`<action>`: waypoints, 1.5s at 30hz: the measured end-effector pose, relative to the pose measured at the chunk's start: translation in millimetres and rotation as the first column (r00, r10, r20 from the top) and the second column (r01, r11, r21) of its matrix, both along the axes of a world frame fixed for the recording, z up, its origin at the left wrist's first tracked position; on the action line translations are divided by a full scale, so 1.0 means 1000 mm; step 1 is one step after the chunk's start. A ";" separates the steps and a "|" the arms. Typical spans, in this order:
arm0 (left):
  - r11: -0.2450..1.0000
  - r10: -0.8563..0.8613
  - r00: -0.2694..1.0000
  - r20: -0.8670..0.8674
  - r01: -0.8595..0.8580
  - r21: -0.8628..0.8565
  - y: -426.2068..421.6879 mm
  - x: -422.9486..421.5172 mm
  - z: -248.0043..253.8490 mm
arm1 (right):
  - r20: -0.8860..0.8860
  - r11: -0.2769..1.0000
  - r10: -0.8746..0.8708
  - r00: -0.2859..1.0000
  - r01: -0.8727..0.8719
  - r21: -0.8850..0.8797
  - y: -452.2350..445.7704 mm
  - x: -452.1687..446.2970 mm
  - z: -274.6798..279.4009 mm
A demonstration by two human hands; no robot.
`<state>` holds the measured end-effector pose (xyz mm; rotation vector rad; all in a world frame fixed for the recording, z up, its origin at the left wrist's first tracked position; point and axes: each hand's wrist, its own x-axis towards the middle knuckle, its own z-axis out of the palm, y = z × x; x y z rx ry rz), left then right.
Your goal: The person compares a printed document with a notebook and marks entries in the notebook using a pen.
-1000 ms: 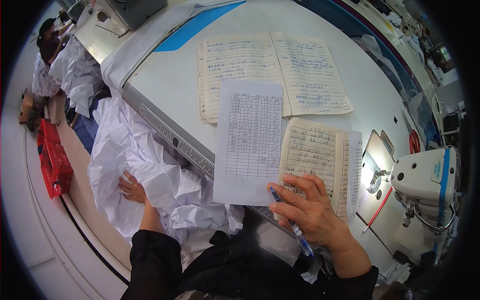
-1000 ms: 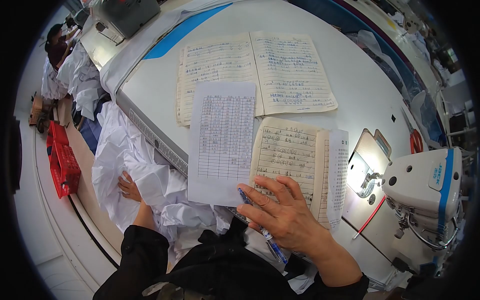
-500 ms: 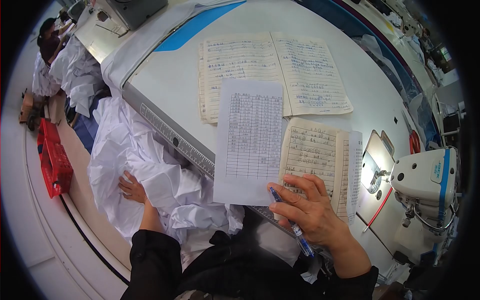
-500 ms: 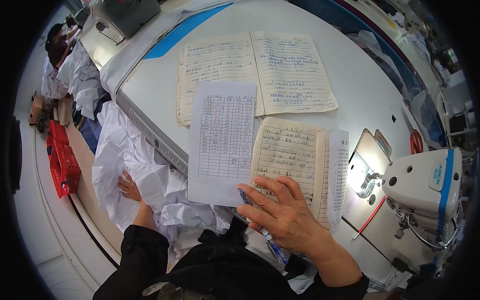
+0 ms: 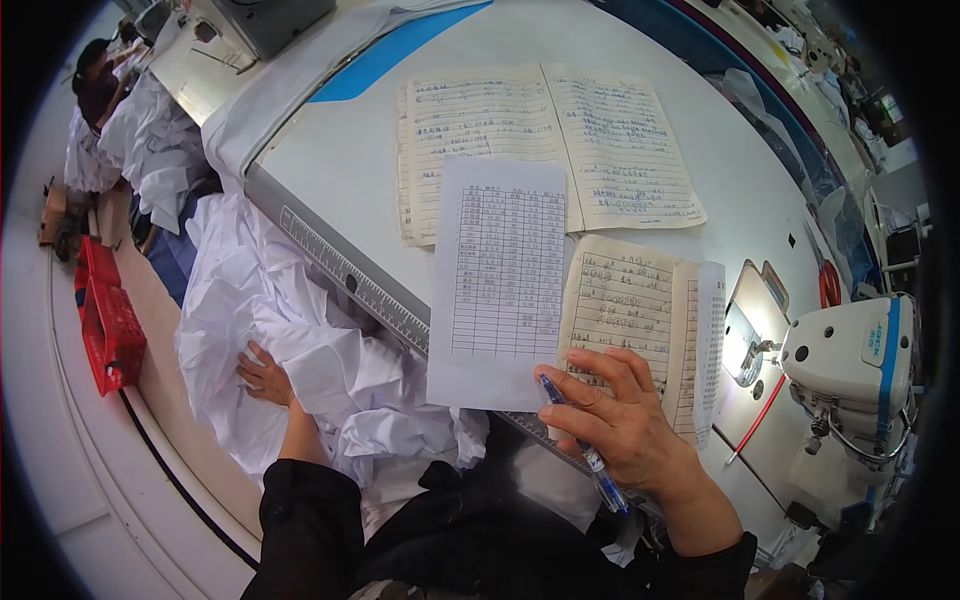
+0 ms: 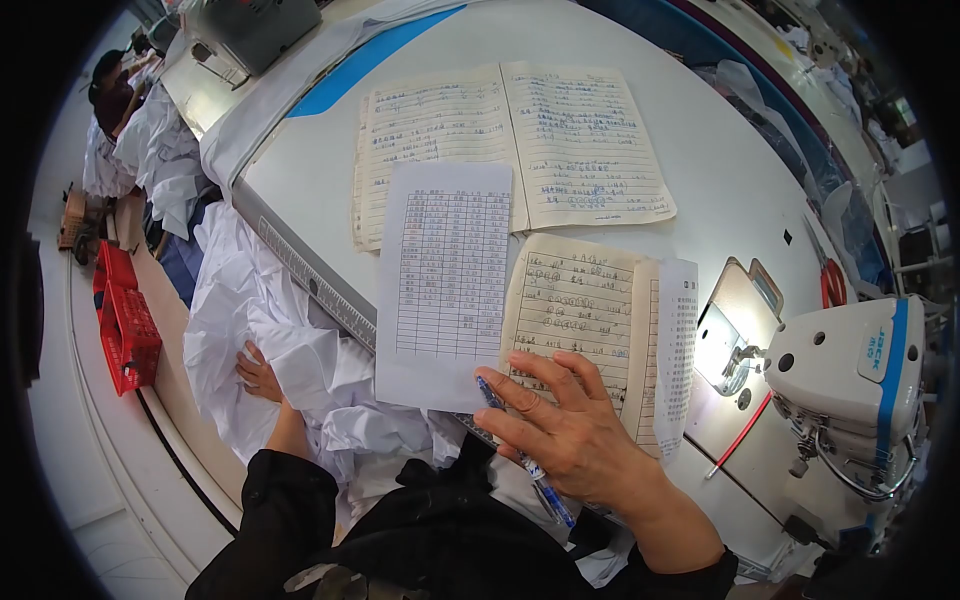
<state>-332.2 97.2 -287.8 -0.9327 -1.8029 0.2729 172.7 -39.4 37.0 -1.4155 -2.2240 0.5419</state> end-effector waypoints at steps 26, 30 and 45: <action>1.000 0.003 0.999 0.039 -0.003 0.002 0.001 0.004 0.004 | -0.003 1.000 0.003 1.000 -0.002 0.012 0.000 0.000 -0.001; 1.000 0.006 0.999 0.032 -0.006 0.009 0.001 0.003 0.002 | 0.003 1.000 0.007 1.000 -0.007 0.011 0.000 0.000 -0.001; 0.999 0.033 0.984 0.176 -0.025 -0.048 -0.002 0.014 0.009 | 0.005 1.000 -0.005 1.000 0.004 0.007 0.000 -0.001 0.000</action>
